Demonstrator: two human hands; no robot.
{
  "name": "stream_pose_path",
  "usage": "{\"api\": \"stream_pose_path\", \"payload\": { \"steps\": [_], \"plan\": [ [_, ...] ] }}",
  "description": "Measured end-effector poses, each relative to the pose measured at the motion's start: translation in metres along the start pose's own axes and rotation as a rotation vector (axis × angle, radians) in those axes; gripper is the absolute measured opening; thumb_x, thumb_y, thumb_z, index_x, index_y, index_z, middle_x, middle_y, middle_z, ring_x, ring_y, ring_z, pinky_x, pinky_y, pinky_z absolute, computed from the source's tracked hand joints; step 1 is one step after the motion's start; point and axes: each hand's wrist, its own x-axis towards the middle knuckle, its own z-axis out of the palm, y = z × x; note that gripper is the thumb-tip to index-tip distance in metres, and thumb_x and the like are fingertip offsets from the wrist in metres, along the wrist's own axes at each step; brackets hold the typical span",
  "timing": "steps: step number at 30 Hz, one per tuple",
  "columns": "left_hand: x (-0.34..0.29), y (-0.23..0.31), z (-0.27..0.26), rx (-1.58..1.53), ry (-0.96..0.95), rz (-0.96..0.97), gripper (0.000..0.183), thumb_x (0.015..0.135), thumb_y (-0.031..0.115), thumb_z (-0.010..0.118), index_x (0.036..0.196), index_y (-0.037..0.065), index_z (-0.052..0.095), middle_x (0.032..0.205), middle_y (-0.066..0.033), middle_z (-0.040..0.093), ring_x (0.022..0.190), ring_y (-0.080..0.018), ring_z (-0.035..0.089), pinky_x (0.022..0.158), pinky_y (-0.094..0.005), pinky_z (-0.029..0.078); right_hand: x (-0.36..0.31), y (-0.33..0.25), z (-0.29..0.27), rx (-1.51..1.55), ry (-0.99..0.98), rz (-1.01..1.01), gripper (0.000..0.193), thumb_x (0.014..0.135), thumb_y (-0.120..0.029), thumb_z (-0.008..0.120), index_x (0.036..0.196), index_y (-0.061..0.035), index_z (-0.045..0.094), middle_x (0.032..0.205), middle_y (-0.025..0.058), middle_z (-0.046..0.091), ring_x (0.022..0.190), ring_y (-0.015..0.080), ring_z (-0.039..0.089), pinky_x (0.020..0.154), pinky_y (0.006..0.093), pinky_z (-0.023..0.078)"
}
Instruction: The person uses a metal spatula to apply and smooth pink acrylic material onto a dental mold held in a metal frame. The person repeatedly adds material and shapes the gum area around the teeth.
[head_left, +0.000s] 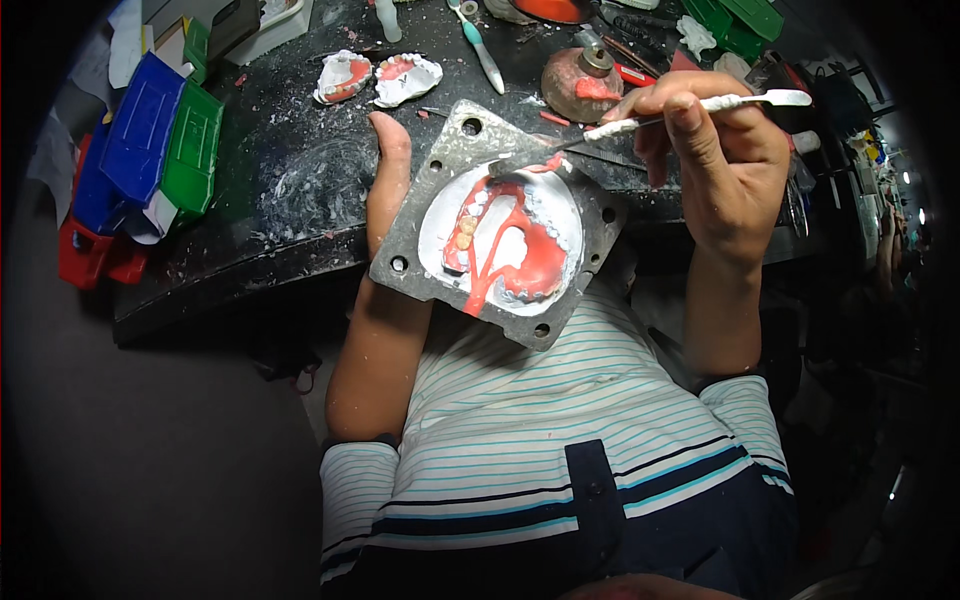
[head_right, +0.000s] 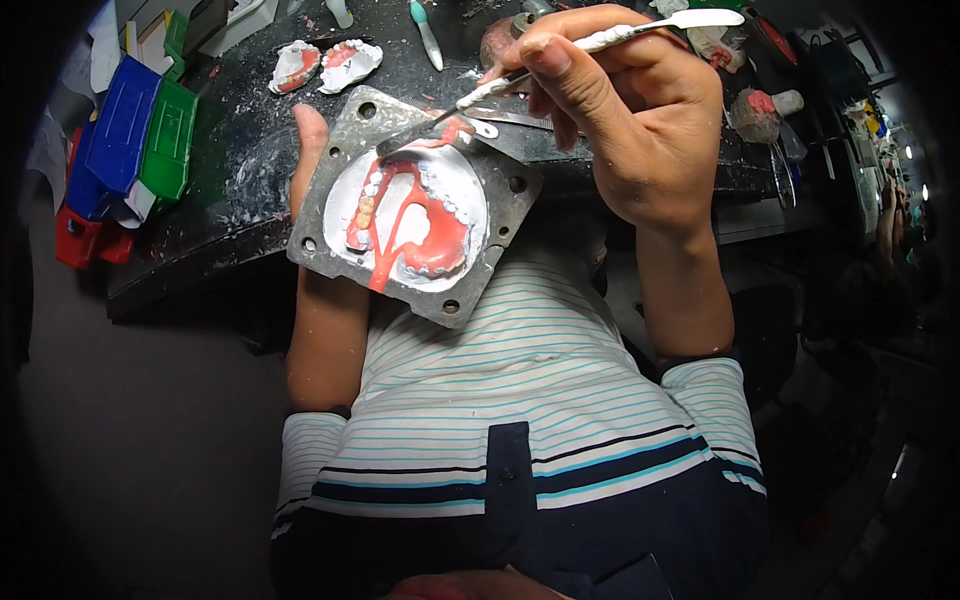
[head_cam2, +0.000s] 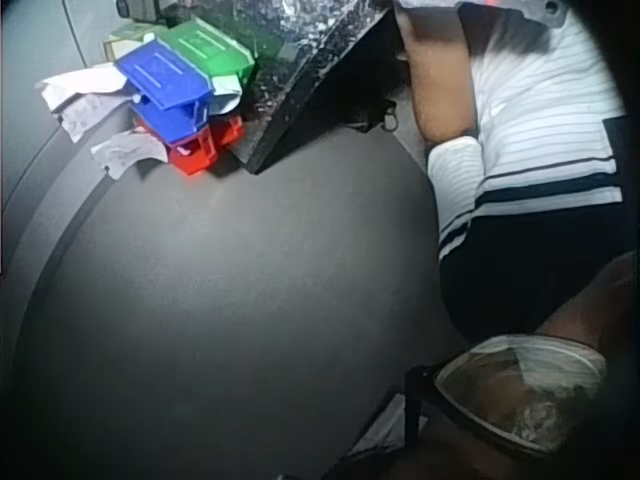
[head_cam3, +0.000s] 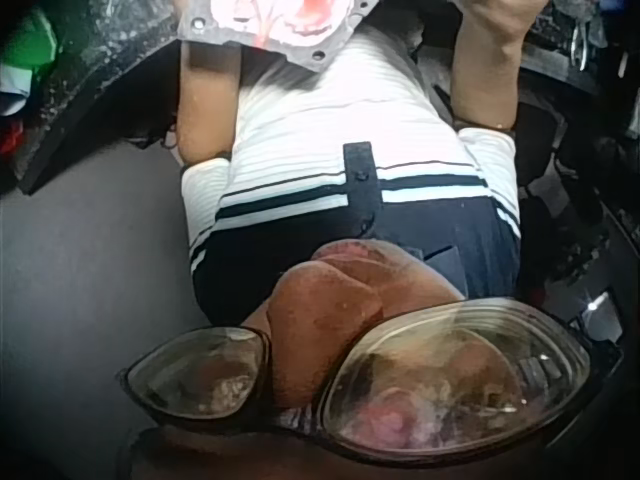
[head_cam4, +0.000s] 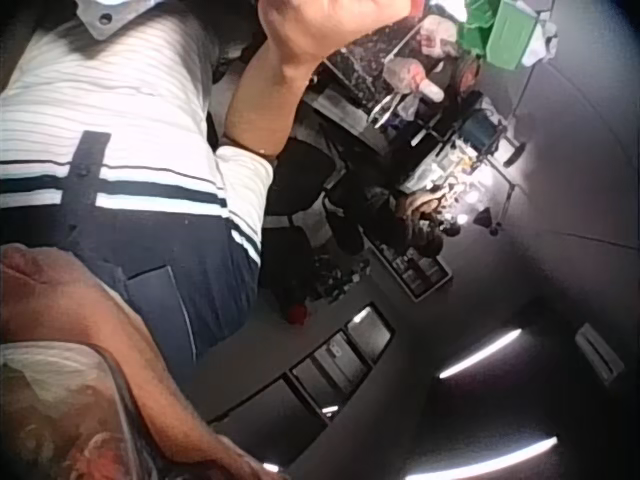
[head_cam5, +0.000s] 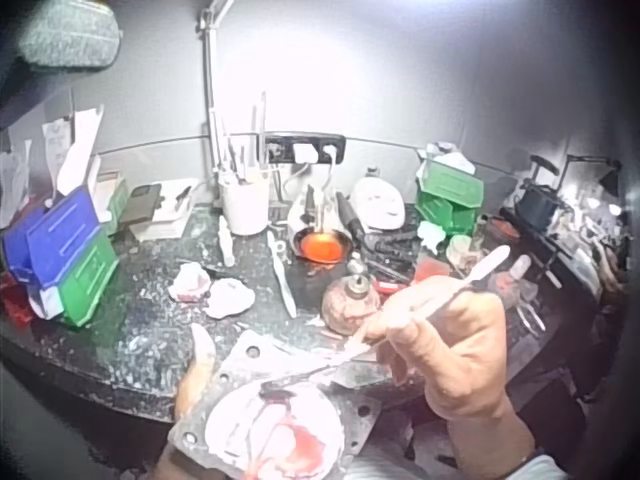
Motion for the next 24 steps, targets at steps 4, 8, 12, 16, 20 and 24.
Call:
{"api": "stream_pose_path", "payload": {
  "steps": [4,8,12,16,20,24],
  "plan": [
    [-0.002,0.003,-0.002,-0.034,-0.027,-0.015,0.119,0.09,0.088,0.031,0.147,-0.016,0.036,0.144,-0.0377,0.05,0.132,-0.0452,0.056,0.11,-0.0586,0.047,0.001,0.001,0.006,0.008,-0.029,0.047,0.025,0.107,-0.017,0.059,0.104,0.0049,0.069,0.093,0.0155,0.074,0.069,0.0109,0.063,0.052,0.0198,0.047],
    [-0.002,0.006,-0.004,0.091,0.078,0.006,0.117,0.091,0.087,0.032,0.147,-0.016,0.037,0.143,-0.0376,0.051,0.13,-0.0443,0.058,0.109,-0.0571,0.048,0.003,0.004,0.0,0.056,0.014,0.091,0.025,0.107,-0.016,0.058,0.101,0.0056,0.069,0.092,0.0141,0.072,0.066,0.0105,0.063,0.05,0.0195,0.045],
    [-0.001,0.002,0.0,0.064,0.082,-0.005,0.118,0.091,0.087,0.031,0.145,-0.017,0.039,0.14,-0.037,0.053,0.127,-0.0433,0.06,0.108,-0.0558,0.05,0.01,0.002,0.004,0.097,0.009,0.087,0.024,0.107,-0.015,0.058,0.101,0.006,0.069,0.092,0.0133,0.071,0.062,0.0098,0.06,0.048,0.0198,0.043],
    [-0.003,0.002,-0.003,0.206,0.183,0.051,0.119,0.09,0.088,0.03,0.144,-0.017,0.041,0.139,-0.0367,0.055,0.127,-0.043,0.06,0.108,-0.0554,0.05,0.014,0.002,0.004,0.097,-0.052,0.109,0.023,0.107,-0.015,0.06,0.102,0.0053,0.069,0.092,0.0126,0.072,0.059,0.0092,0.059,0.046,0.0203,0.041],
    [-0.002,0.003,-0.006,0.278,0.176,0.011,0.117,0.09,0.088,0.032,0.143,-0.016,0.044,0.136,-0.0355,0.057,0.124,-0.0423,0.062,0.106,-0.0559,0.051,0.018,-0.001,0.001,0.099,0.011,0.134,0.022,0.106,-0.015,0.06,0.102,0.0041,0.069,0.09,0.0105,0.071,0.058,0.0094,0.059,0.044,0.0195,0.042],
    [-0.003,-0.001,0.002,0.29,0.302,0.077,0.115,0.09,0.087,0.034,0.141,-0.015,0.046,0.135,-0.0353,0.058,0.122,-0.0419,0.063,0.104,-0.0568,0.052,0.024,-0.003,0.009,0.1,-0.005,0.151,0.022,0.105,-0.016,0.062,0.102,0.0043,0.069,0.089,0.0102,0.07,0.058,0.0096,0.059,0.044,0.0193,0.042]
  ]
}}
